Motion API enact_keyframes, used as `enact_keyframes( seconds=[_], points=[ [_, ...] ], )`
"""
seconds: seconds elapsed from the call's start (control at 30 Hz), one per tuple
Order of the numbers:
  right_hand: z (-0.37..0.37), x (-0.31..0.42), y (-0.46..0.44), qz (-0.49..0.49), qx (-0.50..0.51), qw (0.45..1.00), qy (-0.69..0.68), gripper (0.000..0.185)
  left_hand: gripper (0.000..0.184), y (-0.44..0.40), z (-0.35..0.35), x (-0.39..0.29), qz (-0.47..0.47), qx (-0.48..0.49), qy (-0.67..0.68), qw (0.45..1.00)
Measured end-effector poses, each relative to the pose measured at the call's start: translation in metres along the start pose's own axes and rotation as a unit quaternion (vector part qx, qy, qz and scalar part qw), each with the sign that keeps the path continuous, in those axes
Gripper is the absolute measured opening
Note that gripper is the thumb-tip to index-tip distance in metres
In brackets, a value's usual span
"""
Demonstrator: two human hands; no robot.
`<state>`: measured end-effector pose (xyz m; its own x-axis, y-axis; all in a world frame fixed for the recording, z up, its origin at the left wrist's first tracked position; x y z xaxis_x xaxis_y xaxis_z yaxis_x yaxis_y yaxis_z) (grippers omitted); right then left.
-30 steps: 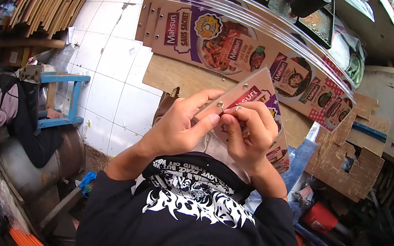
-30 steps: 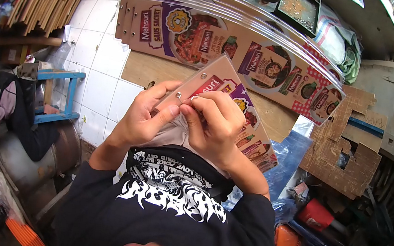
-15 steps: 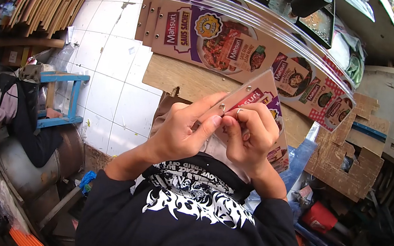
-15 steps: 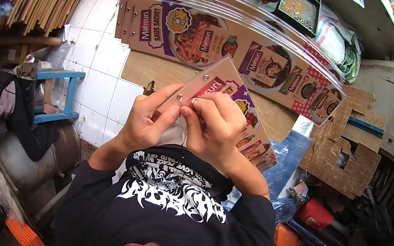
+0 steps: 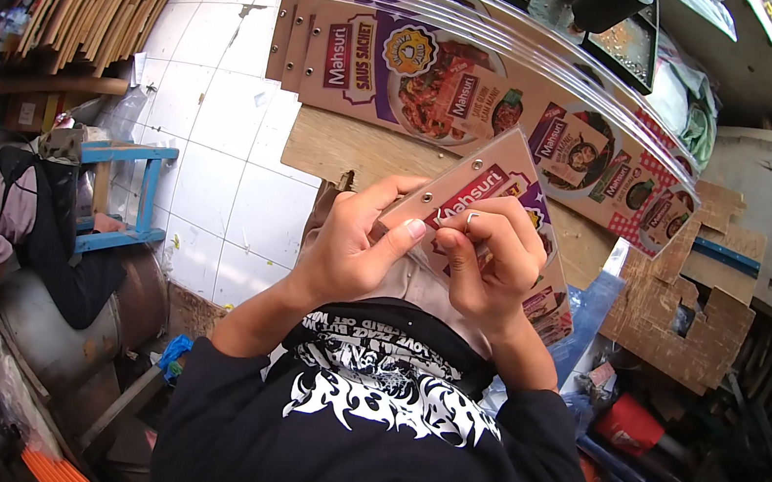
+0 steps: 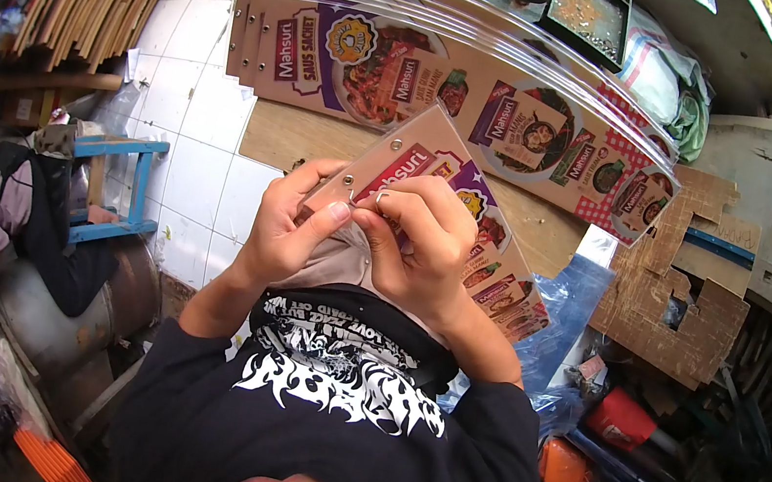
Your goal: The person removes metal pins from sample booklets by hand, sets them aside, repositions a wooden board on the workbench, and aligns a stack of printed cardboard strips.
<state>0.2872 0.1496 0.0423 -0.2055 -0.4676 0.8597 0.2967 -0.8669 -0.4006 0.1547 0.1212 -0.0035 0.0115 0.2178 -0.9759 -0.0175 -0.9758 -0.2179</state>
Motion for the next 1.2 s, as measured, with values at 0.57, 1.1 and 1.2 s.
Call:
enact_keyframes(
  seconds=[0.57,1.1,1.2],
  points=[
    [0.072,-0.033,0.028,-0.120,-0.109,0.987,-0.003,0.012,0.038,0.035,0.050,0.073,0.162,-0.163,0.332,0.915],
    [0.124,-0.035,-0.041,-0.098,-0.151,0.983,0.040,0.018,0.033,0.006,0.157,0.040,0.008,-0.372,-0.097,0.923],
    [0.067,0.013,-0.102,0.025,-0.029,0.988,0.147,0.017,0.036,0.010,0.167,0.041,0.054,-0.356,-0.290,0.887]
  ],
)
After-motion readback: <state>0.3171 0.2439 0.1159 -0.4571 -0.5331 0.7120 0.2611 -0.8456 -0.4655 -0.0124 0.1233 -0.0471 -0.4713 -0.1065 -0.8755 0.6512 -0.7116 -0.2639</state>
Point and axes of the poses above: each hand's wrist, its own y-axis away from the middle knuckle, its own z-axis out of the back of the hand, x = y × z, the point moved 10 cm from there along -y, towards the middle knuckle, and after that the axes turned 8 degrees about -z, right-handed, at the moved point
